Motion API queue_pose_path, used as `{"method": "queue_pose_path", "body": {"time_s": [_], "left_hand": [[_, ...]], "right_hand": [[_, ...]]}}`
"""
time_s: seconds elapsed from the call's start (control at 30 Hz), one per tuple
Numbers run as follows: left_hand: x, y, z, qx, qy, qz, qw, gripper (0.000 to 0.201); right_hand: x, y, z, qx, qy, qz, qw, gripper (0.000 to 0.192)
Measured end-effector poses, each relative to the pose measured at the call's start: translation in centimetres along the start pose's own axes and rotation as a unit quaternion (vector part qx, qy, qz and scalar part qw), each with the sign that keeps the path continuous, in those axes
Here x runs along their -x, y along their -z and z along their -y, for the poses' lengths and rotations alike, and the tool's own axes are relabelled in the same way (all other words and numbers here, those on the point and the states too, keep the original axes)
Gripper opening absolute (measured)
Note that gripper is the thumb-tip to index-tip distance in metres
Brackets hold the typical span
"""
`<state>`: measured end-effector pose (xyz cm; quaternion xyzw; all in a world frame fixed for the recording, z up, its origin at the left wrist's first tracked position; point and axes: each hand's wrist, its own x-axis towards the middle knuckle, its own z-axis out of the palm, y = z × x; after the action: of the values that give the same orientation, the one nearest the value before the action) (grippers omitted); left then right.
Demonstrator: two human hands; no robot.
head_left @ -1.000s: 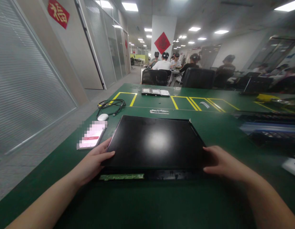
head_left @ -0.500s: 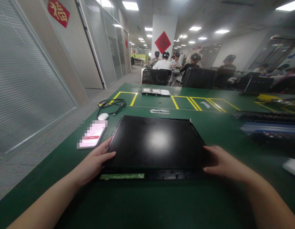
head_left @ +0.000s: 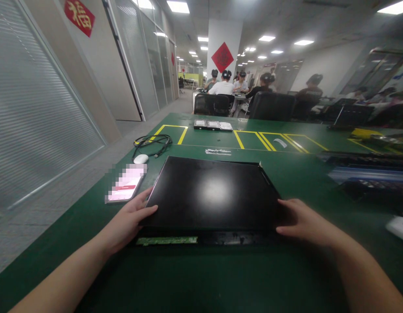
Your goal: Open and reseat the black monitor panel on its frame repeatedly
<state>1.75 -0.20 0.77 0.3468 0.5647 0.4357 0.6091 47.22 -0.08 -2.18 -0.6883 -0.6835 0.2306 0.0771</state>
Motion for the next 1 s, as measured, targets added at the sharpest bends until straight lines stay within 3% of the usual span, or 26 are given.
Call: {"method": "queue_pose_path", "body": {"time_s": [0.37,0.67,0.87,1.0], "left_hand": [[-0.2,0.2,0.0,0.022,-0.012,-0.026,0.999,0.079],[-0.8,0.7,0.1,0.051,-0.049,-0.024,0.997,0.057],[-2.0,2.1,0.7,-0.071,-0.137,-0.054,0.987,0.052],[-2.7,3.0,1.3,-0.151,-0.157,-0.077,0.973,0.046]], "right_hand": [[0.1,0.0,0.0,-0.004,0.003,0.001,1.0,0.094],[-0.1,-0.1,-0.4,-0.011,0.009,-0.006,1.0,0.092],[0.1,0.0,-0.2,-0.002,0.002,-0.002,1.0,0.093],[-0.1,-0.3,-0.3,0.002,0.008,-0.011,1.0,0.092]]}}
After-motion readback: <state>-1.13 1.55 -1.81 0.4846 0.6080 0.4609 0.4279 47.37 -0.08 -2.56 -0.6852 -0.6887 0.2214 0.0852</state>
